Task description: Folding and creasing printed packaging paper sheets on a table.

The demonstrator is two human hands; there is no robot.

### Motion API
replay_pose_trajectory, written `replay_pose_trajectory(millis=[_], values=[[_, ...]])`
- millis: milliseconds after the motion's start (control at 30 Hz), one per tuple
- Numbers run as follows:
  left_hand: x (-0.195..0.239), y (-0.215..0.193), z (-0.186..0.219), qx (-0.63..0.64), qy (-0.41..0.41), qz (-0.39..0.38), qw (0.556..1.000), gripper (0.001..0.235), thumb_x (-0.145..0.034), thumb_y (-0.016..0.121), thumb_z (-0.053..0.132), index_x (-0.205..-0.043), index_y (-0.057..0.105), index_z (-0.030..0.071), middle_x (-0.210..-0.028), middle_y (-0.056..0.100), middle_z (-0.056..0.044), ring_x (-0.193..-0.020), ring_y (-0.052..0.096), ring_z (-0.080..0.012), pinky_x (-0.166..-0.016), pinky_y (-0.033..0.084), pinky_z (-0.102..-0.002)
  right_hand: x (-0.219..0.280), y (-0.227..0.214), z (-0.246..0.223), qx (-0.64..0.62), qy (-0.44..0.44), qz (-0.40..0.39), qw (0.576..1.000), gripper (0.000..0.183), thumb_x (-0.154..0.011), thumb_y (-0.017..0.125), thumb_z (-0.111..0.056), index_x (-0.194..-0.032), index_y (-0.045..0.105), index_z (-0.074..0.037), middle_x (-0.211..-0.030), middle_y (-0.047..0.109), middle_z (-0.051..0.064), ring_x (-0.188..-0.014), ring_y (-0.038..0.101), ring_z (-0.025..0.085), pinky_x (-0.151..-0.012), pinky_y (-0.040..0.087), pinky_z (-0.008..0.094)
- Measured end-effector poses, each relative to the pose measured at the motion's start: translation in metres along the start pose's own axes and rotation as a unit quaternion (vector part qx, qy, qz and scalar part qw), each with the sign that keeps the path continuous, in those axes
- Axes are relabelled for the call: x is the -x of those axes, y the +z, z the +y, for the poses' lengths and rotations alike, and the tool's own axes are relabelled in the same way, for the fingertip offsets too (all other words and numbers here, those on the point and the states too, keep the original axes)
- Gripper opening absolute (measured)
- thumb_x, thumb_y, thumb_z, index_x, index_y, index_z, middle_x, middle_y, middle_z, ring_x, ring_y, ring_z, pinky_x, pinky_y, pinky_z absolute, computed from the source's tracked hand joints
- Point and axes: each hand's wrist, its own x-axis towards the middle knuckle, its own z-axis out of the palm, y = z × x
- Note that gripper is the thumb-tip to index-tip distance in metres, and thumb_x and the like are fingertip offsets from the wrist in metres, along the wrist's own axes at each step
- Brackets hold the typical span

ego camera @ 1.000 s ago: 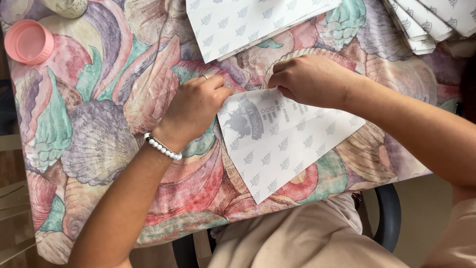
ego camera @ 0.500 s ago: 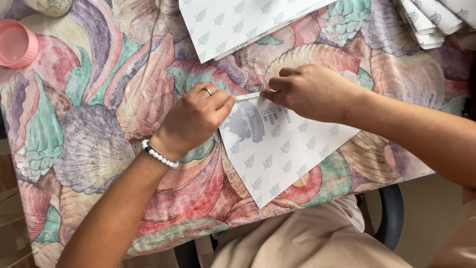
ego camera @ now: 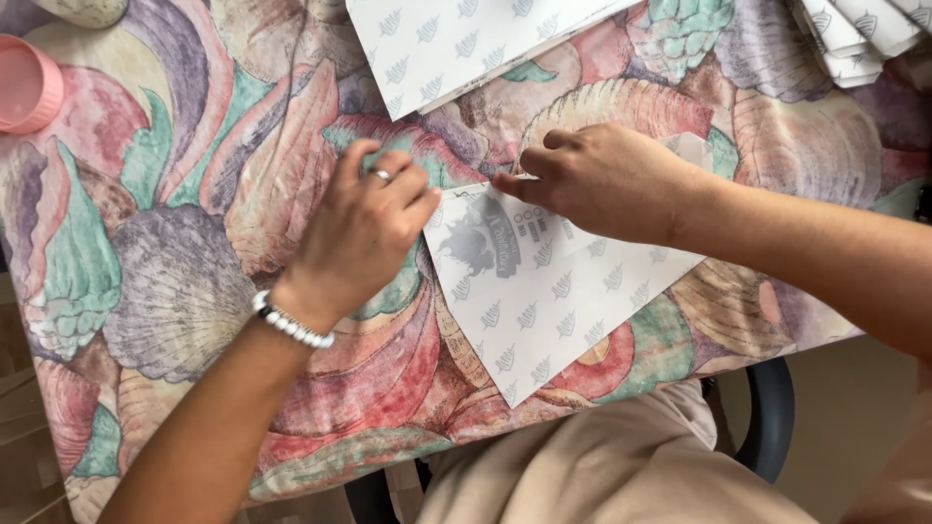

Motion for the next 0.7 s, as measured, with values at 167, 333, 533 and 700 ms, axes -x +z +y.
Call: replay_pose_trajectory(millis=[167, 333, 533, 700], values=[[0.021, -0.020, 0.002, -0.015, -0.069, -0.056, 0.996, 0.023, -0.090, 0.061, 0.013, -0.106, 0.078, 0.010, -0.094, 0.060, -0.009, -0.106, 0.058, -0.0292, -0.108, 0.040, -0.058, 0.003, 0.011, -0.001, 0.016, 0.006, 0.010, 1.000, 0.034, -0.092, 0.066, -0.017, -0.126, 0.070, -0.025, -0.093, 0.067, -0.003, -0.083, 0.069, 0.014, -0.072, 0.060, 0.027], [0.006, -0.018, 0.013, 0.007, -0.117, 0.051, 0.992, 0.032, -0.093, 0.055, -0.011, -0.117, 0.074, -0.003, -0.116, 0.064, -0.017, -0.117, 0.061, -0.0347, -0.108, 0.048, -0.052, 0.005, 0.017, -0.002, 0.006, 0.001, 0.041, 0.999, 0.039, -0.091, 0.064, -0.012, -0.128, 0.071, -0.024, -0.093, 0.067, -0.001, -0.083, 0.068, 0.016, -0.074, 0.059, 0.028], [-0.014, 0.016, 0.060, -0.011, -0.127, -0.030, 0.991, 0.051, -0.088, 0.052, 0.001, -0.138, 0.060, 0.001, -0.112, 0.064, -0.011, -0.104, 0.066, -0.0280, -0.085, 0.055, -0.038, 0.005, 0.022, -0.003, 0.010, -0.005, 0.077, 0.997, 0.036, -0.089, 0.067, -0.012, -0.122, 0.073, -0.025, -0.093, 0.066, -0.002, -0.082, 0.067, 0.016, -0.073, 0.059, 0.028], [-0.015, 0.013, 0.069, -0.036, -0.147, -0.049, 0.987, 0.052, -0.091, 0.050, 0.003, -0.142, 0.058, -0.002, -0.102, 0.059, -0.012, -0.093, 0.061, -0.0294, -0.083, 0.052, -0.041, 0.011, 0.025, -0.007, 0.021, -0.009, 0.135, 0.991, 0.033, -0.088, 0.066, -0.011, -0.119, 0.073, -0.019, -0.092, 0.064, 0.001, -0.080, 0.066, 0.018, -0.070, 0.058, 0.029]])
